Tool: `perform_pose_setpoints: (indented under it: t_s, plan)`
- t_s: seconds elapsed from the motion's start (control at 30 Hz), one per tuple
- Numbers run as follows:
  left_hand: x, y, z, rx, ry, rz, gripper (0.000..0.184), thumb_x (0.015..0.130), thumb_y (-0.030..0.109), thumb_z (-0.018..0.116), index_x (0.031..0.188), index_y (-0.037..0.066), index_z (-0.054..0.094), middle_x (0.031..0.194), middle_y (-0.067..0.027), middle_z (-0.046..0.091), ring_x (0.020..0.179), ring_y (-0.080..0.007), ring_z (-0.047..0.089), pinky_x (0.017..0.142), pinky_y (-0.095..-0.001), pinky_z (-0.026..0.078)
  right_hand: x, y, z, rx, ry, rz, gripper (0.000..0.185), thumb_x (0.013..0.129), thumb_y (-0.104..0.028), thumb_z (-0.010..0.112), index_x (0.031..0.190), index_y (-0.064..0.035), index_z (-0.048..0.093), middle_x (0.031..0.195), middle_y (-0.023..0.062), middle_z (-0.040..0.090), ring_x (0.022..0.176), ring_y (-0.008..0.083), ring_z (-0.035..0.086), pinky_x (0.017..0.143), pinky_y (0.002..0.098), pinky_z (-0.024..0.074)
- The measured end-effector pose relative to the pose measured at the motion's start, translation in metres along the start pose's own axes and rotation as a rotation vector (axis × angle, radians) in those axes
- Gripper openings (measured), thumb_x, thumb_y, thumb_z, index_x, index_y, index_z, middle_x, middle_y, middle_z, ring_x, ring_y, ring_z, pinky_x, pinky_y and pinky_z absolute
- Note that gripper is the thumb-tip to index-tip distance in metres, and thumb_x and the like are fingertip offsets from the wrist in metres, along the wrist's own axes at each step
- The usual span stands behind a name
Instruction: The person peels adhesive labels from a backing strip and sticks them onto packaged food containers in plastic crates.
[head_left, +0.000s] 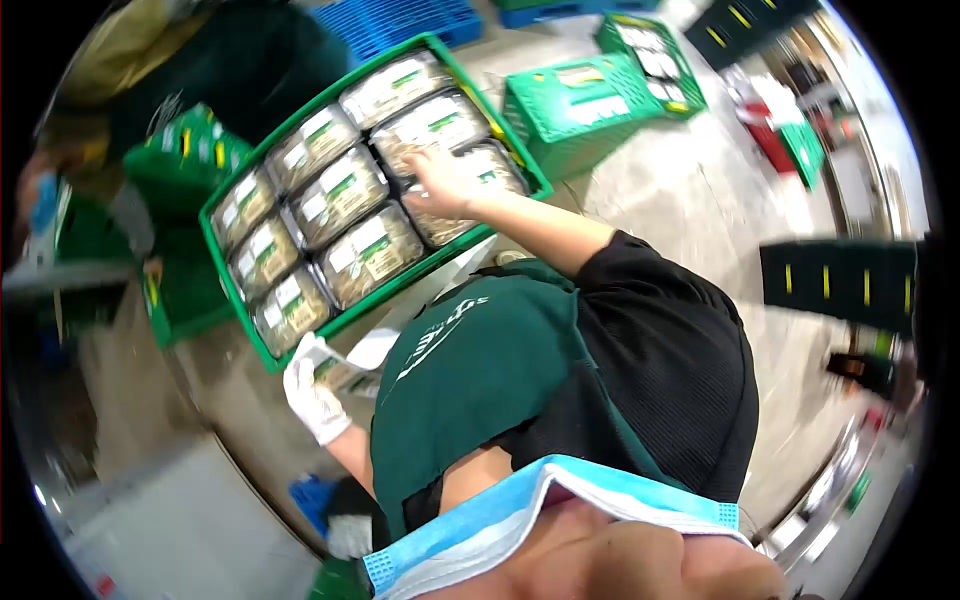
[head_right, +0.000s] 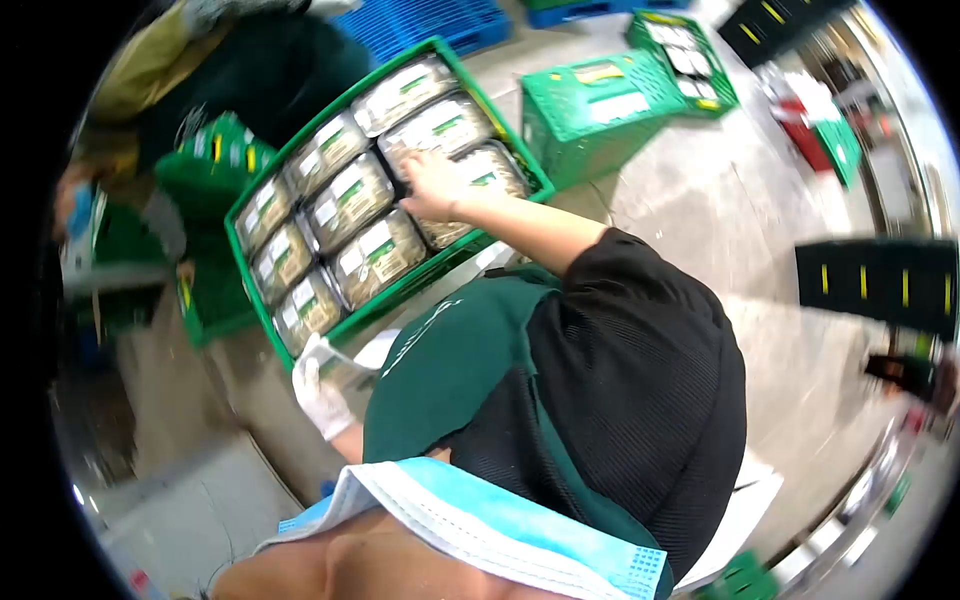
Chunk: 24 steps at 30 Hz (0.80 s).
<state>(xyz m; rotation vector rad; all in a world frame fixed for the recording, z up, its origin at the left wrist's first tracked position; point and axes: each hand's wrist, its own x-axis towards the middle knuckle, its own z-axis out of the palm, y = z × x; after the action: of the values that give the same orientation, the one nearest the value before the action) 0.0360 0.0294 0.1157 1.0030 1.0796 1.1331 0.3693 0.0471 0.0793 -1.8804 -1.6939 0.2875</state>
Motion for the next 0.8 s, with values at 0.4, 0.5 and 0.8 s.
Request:
perform_pose_setpoints:
  t_s: [0.4,0.5,0.8]
  plan:
    - [0.051,-0.021,-0.064,-0.042,-0.015,-0.049,0.021,0.075,0.000,0.049,0.095,-0.004,0.051,0.095,-0.0137,0.056,0.083,-0.0204,0.055,0.076,-0.0300,0.045,-0.020,0.057,0.025,-0.246,0.188,0.888,0.055,0.069,-0.037,0.054,0.105,0.0019,0.041,0.109,0.0165,0.040,0.103,0.0298,0.038,0.086,0.0381,0.0338]
    - [0.055,-0.033,-0.079,-0.002,-0.012,-0.049,0.028,0.069,0.004,0.048,0.095,-0.004,0.053,0.091,-0.0137,0.057,0.081,-0.0233,0.055,0.073,-0.0329,0.044,-0.026,0.047,0.021,-0.336,0.166,0.811,0.058,0.068,-0.037,0.055,0.109,0.0015,0.040,0.114,0.0168,0.037,0.106,0.0294,0.036,0.088,0.0400,0.0317]
    - [0.029,-0.049,-0.095,-0.062,0.127,-0.106,0.028,0.065,0.005,0.048,0.091,-0.005,0.053,0.088,-0.0151,0.058,0.077,-0.0243,0.057,0.070,-0.0330,0.046,0.007,0.061,0.009,-0.210,-0.004,1.018,0.070,0.070,-0.048,0.052,0.119,-0.0021,0.034,0.118,0.0137,0.043,0.110,0.0252,0.039,0.088,0.0398,0.0325]
